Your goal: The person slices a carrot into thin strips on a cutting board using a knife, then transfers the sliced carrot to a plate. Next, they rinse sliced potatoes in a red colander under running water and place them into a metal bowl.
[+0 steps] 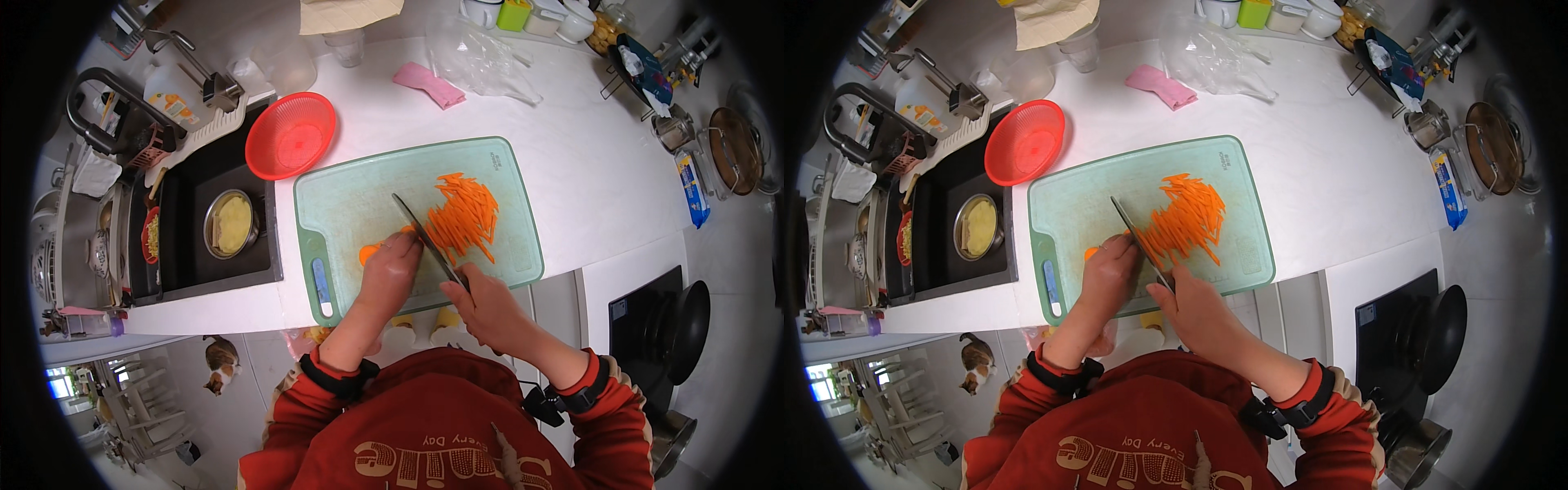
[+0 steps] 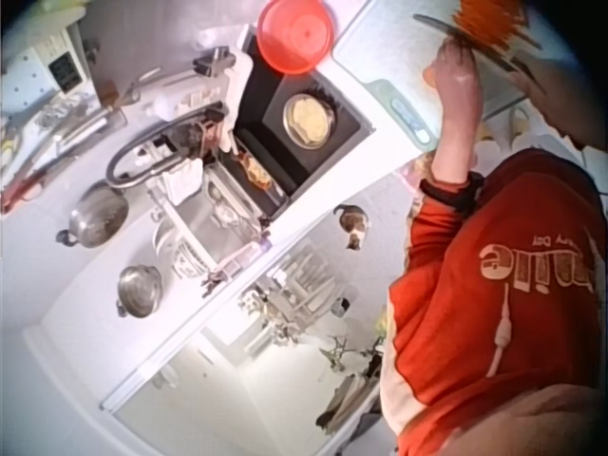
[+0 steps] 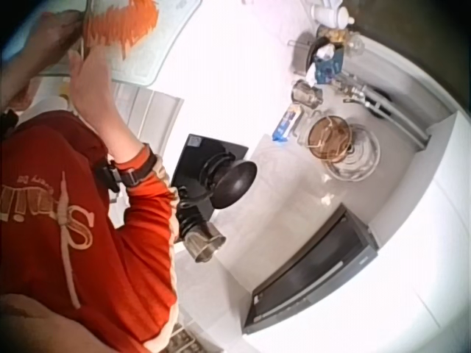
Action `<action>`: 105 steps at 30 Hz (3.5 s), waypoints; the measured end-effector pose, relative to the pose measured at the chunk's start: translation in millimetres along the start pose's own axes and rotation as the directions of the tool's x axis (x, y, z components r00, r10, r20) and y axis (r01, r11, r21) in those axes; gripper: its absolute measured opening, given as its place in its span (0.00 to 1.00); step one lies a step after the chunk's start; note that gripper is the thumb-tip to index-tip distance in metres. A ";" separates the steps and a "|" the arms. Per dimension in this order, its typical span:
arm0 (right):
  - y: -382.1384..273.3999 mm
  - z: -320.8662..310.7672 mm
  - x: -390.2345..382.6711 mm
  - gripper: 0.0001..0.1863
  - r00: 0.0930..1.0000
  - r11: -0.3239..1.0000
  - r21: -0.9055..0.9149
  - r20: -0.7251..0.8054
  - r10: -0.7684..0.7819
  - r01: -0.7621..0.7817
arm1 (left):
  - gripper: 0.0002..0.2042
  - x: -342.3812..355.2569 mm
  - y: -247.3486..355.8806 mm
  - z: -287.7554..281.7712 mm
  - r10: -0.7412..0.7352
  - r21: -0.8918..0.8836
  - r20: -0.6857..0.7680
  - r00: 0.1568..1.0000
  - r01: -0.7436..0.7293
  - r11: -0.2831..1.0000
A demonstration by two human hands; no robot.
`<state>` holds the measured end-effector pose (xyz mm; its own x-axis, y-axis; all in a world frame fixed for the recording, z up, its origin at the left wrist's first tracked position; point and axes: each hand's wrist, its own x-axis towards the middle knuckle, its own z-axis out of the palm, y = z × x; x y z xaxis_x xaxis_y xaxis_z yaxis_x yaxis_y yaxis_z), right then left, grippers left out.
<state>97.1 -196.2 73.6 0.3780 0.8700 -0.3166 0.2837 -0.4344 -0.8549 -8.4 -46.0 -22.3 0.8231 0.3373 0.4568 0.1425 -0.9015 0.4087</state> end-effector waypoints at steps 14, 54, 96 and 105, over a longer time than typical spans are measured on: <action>3.0 2.6 26.8 0.18 0.972 0.963 0.139 0.074 0.223 -0.231 | 0.11 -6.4 -3.7 4.2 0.024 -0.013 -0.045 0.999 -0.025 1.000; 6.1 17.5 27.4 0.20 1.000 0.999 -0.042 -0.001 0.021 -0.021 | 0.09 -8.5 -10.6 3.6 0.039 -0.061 -0.088 0.995 -0.045 0.997; -4.7 13.0 13.4 0.18 1.000 1.000 -0.028 -0.031 -0.003 0.002 | 0.11 -16.7 -13.5 1.8 0.066 -0.035 -0.139 0.988 -0.072 0.997; -2.2 12.7 5.8 0.19 0.995 0.996 0.028 0.056 0.087 -0.089 | 0.11 -17.4 -14.3 3.2 0.049 -0.041 -0.124 0.991 -0.054 0.998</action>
<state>87.5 -187.2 68.5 0.3515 0.8403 -0.4126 0.2245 -0.5035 -0.8343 -23.0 -39.8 -38.6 0.7549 0.3237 0.5704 0.0751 -0.9067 0.4151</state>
